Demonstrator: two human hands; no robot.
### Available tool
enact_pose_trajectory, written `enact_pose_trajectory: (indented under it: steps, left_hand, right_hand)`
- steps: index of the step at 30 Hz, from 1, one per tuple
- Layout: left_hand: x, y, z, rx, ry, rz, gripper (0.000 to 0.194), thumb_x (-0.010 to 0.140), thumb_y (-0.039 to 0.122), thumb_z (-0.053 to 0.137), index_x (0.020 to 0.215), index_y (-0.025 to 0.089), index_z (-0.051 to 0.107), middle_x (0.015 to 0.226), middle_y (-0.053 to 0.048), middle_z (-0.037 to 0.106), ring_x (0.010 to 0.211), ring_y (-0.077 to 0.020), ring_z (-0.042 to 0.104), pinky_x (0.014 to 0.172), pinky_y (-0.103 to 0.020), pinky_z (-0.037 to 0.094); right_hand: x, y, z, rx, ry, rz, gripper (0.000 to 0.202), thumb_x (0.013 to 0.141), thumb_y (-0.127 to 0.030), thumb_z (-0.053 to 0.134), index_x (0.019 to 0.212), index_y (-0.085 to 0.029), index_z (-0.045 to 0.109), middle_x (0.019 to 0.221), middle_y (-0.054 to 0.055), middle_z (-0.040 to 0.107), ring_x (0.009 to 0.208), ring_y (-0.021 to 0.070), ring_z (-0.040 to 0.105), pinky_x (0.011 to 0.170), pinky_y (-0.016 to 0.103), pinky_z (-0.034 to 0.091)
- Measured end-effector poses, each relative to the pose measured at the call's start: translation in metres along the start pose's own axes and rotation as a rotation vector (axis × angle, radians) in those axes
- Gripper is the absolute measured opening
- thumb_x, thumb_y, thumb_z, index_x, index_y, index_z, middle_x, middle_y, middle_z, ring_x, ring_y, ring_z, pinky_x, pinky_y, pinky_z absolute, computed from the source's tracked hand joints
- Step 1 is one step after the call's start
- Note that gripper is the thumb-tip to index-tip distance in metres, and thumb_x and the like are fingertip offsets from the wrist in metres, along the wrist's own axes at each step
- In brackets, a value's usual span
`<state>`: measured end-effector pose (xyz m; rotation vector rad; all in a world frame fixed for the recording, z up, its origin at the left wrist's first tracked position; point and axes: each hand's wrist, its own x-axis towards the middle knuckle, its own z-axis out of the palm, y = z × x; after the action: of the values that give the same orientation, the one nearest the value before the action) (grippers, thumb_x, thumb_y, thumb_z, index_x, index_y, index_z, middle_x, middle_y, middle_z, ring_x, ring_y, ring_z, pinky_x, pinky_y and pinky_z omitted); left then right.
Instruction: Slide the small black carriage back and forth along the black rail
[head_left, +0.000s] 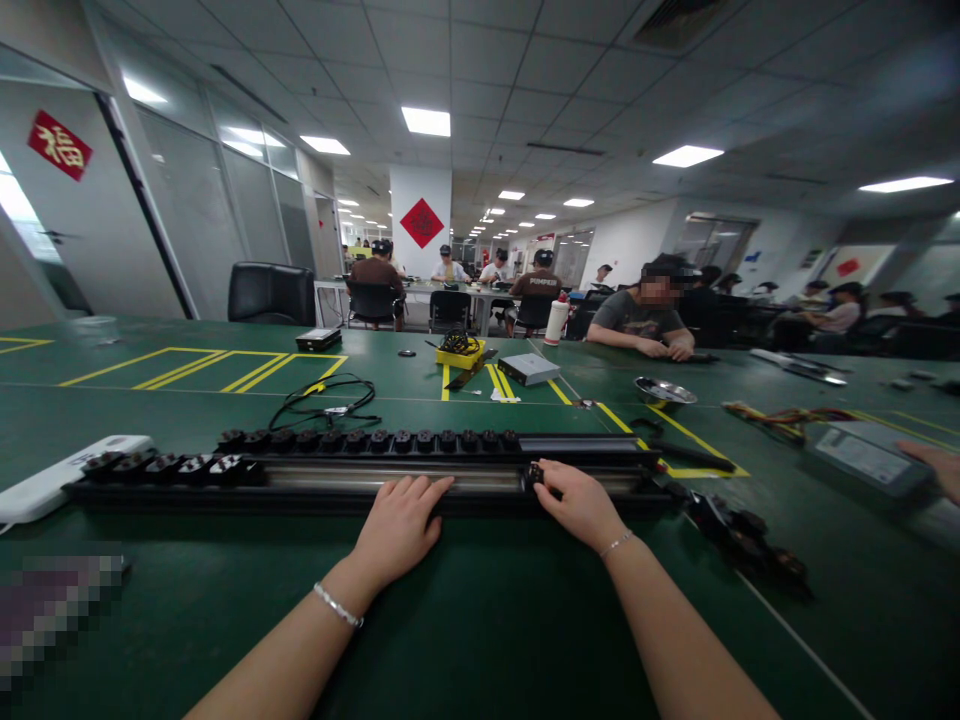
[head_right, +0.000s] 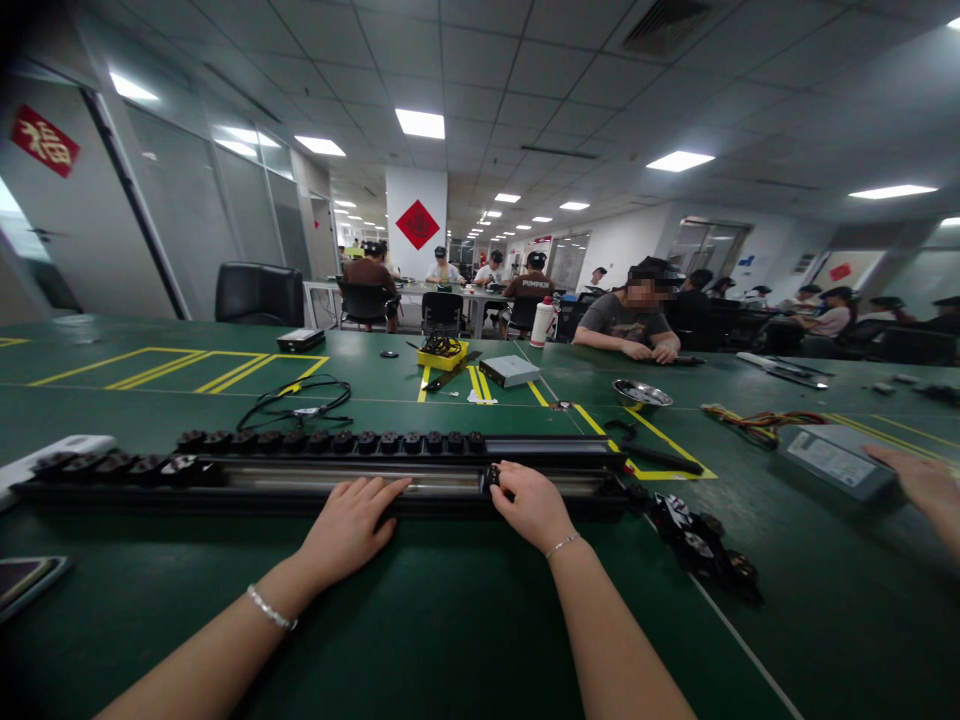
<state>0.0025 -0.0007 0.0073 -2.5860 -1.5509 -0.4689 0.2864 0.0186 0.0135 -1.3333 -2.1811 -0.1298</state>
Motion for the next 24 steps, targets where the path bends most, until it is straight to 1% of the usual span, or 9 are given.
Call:
enact_pose_trajectory:
  steps: [4, 11, 16, 20, 24]
  left_hand:
    - [0.0001, 0.0003, -0.0003, 0.006, -0.012, -0.010, 0.054, 0.081, 0.027, 0.047, 0.134, 0.031, 0.036, 0.109, -0.004, 0.057, 0.101, -0.0201, 0.048, 0.087, -0.035, 0.031]
    - [0.0001, -0.0005, 0.0014, -0.006, 0.004, -0.003, 0.054, 0.080, 0.027, 0.047, 0.132, 0.031, 0.038, 0.108, -0.003, 0.057, 0.100, -0.0205, 0.047, 0.086, -0.035, 0.031]
    - [0.0001, -0.0008, 0.0015, -0.006, 0.005, 0.000, 0.053, 0.080, 0.026, 0.046, 0.133, 0.030, 0.038, 0.108, -0.004, 0.057, 0.101, -0.0207, 0.047, 0.086, -0.035, 0.031]
    - [0.0003, -0.0002, 0.0008, 0.004, -0.009, -0.013, 0.053, 0.080, 0.027, 0.046, 0.133, 0.030, 0.038, 0.110, -0.004, 0.057, 0.102, -0.0207, 0.047, 0.087, -0.036, 0.031]
    - [0.0004, 0.0001, 0.0004, -0.005, -0.011, -0.013, 0.053, 0.080, 0.027, 0.046, 0.133, 0.030, 0.038, 0.109, -0.004, 0.057, 0.101, -0.0207, 0.047, 0.088, -0.036, 0.031]
  right_hand:
    - [-0.0002, 0.0004, -0.0003, 0.001, 0.008, -0.001, 0.022, 0.081, -0.023, 0.048, 0.061, -0.023, 0.057, 0.101, 0.004, 0.069, 0.106, 0.0184, 0.059, 0.095, 0.037, 0.045]
    - [-0.0001, 0.0004, -0.0013, -0.031, -0.007, -0.001, 0.023, 0.083, -0.025, 0.047, 0.063, -0.022, 0.059, 0.104, 0.004, 0.068, 0.107, 0.0187, 0.059, 0.095, 0.036, 0.045]
    - [0.0002, 0.0006, -0.0014, -0.028, -0.021, -0.002, 0.024, 0.083, -0.024, 0.046, 0.063, -0.021, 0.059, 0.102, 0.005, 0.069, 0.107, 0.0190, 0.058, 0.096, 0.037, 0.044]
    - [0.0001, 0.0006, -0.0011, -0.023, -0.010, -0.010, 0.022, 0.083, -0.024, 0.047, 0.065, -0.022, 0.060, 0.100, 0.004, 0.069, 0.107, 0.0180, 0.059, 0.096, 0.036, 0.044]
    - [-0.0011, 0.0024, -0.0010, -0.025, 0.002, -0.008, 0.024, 0.083, -0.024, 0.047, 0.063, -0.022, 0.059, 0.099, 0.004, 0.069, 0.106, 0.0182, 0.059, 0.094, 0.036, 0.045]
